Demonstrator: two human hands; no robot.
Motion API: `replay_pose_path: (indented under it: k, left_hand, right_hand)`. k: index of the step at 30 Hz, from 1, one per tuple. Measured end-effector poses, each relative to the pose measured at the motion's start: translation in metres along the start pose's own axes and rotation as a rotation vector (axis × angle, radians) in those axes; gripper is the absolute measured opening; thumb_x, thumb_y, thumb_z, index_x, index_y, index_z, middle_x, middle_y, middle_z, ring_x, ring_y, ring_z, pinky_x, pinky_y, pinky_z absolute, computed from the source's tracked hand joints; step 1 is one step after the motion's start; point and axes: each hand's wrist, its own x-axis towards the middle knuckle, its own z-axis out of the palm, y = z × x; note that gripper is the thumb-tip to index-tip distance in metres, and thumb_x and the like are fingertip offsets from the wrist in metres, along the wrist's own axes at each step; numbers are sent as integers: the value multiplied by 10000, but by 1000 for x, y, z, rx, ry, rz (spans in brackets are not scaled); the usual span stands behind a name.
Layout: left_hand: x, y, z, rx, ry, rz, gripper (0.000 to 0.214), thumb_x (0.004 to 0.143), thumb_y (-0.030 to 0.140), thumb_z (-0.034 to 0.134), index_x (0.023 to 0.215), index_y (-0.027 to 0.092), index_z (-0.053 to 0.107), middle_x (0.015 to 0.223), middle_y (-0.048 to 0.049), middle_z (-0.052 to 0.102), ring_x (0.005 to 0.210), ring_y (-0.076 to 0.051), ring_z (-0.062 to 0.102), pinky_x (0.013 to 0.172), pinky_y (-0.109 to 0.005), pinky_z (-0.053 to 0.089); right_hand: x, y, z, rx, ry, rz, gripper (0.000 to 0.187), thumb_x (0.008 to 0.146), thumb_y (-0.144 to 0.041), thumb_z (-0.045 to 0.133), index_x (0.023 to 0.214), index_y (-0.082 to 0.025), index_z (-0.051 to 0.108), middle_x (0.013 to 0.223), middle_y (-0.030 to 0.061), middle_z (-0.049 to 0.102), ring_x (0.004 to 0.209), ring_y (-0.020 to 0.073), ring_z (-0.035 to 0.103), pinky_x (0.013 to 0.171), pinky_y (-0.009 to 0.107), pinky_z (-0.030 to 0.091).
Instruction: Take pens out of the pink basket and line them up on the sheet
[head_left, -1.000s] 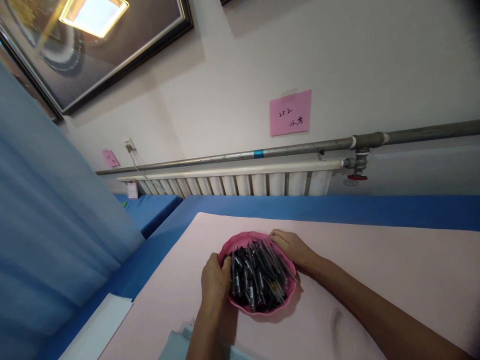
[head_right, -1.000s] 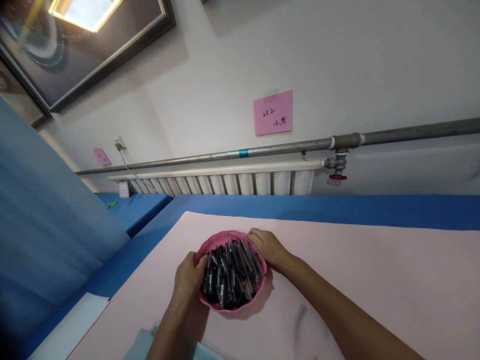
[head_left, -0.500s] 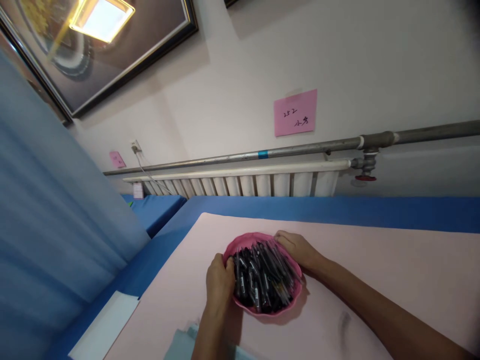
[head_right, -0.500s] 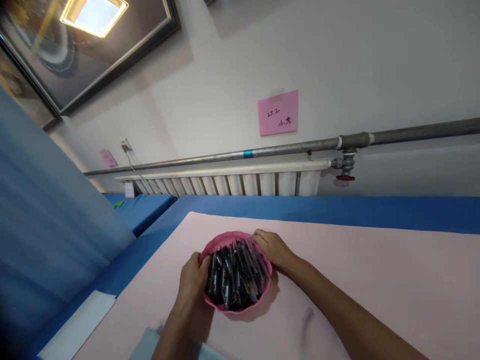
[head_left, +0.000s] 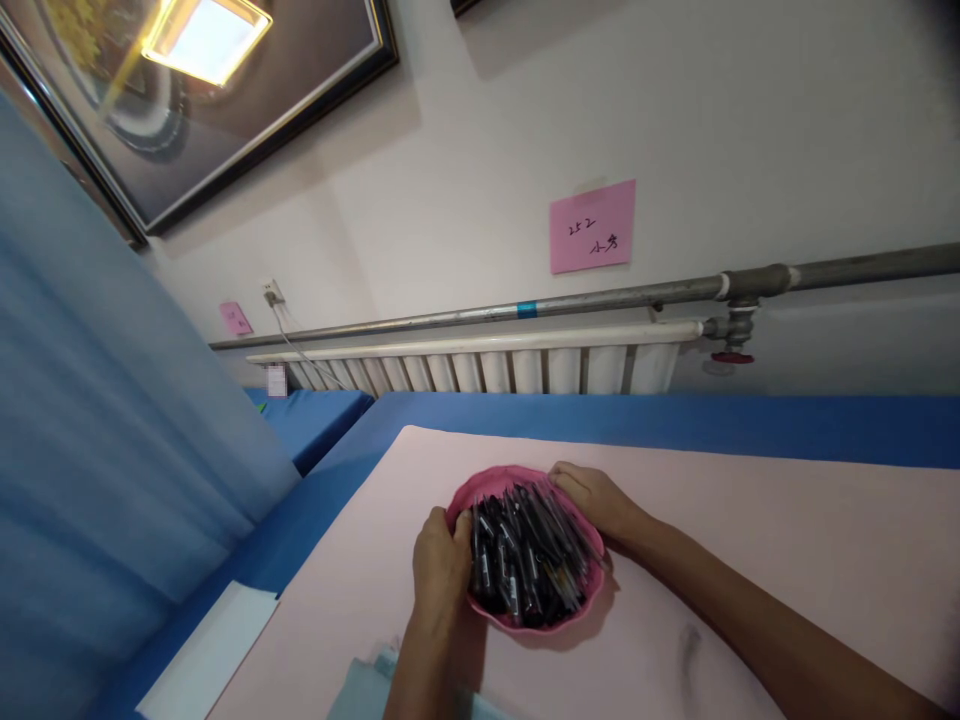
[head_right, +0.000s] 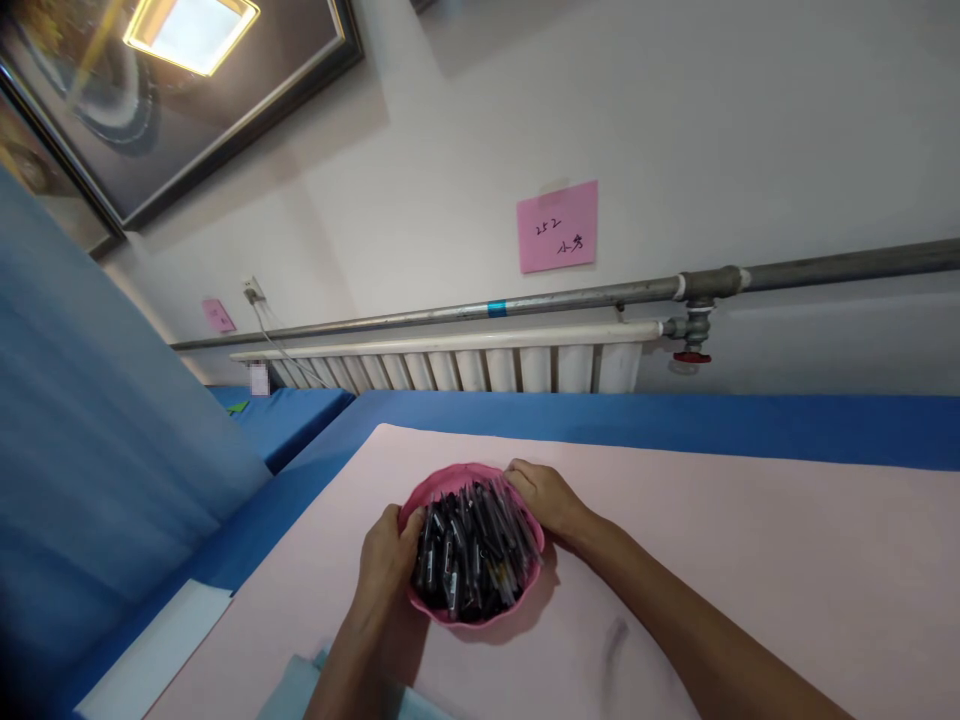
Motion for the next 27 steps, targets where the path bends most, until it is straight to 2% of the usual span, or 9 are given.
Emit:
replay_pose_path:
  k: [10, 15, 19, 23, 27]
  left_hand:
    - [-3, 3, 2, 36, -7, 1, 289, 870, 359, 331, 832, 158, 535, 859, -121, 646, 799, -225, 577, 659, -295, 358]
    - [-10, 7, 10, 29, -15, 28, 292, 891, 305, 284, 814, 161, 526, 848, -106, 632, 789, -204, 566, 674, -286, 346]
    - [-11, 10, 16, 10, -65, 68, 284, 895, 265, 272, 821, 161, 525, 836, -95, 625, 776, -187, 557, 670, -277, 341]
    - [-13, 14, 19, -44, -124, 131, 270, 885, 222, 294, 789, 161, 539, 793, -79, 631, 730, -165, 550, 657, -265, 341]
    - [-23, 20, 25, -80, -196, 222, 268, 872, 214, 322, 734, 164, 546, 773, -72, 635, 695, -155, 539, 647, -263, 343]
  right_hand:
    - [-2, -4, -4, -101, -48, 9, 274, 831, -248, 290, 583, -220, 404, 610, 12, 550, 604, 158, 497, 594, 267, 383]
    - [0, -5, -18, -257, -142, 16, 266, 809, -196, 301, 550, -217, 357, 580, 7, 511, 578, 147, 449, 586, 261, 348]
    - [-5, -10, -34, -388, -233, 30, 292, 820, -177, 285, 542, -217, 364, 577, 29, 526, 576, 155, 467, 596, 268, 347]
    - [-28, -18, -54, -474, -326, 67, 307, 831, -225, 308, 552, -204, 435, 603, 64, 590, 573, 174, 519, 566, 272, 350]
    - [-70, -29, -70, -523, -374, 179, 336, 844, -246, 281, 607, -191, 512, 665, 104, 648, 602, 208, 575, 566, 290, 365]
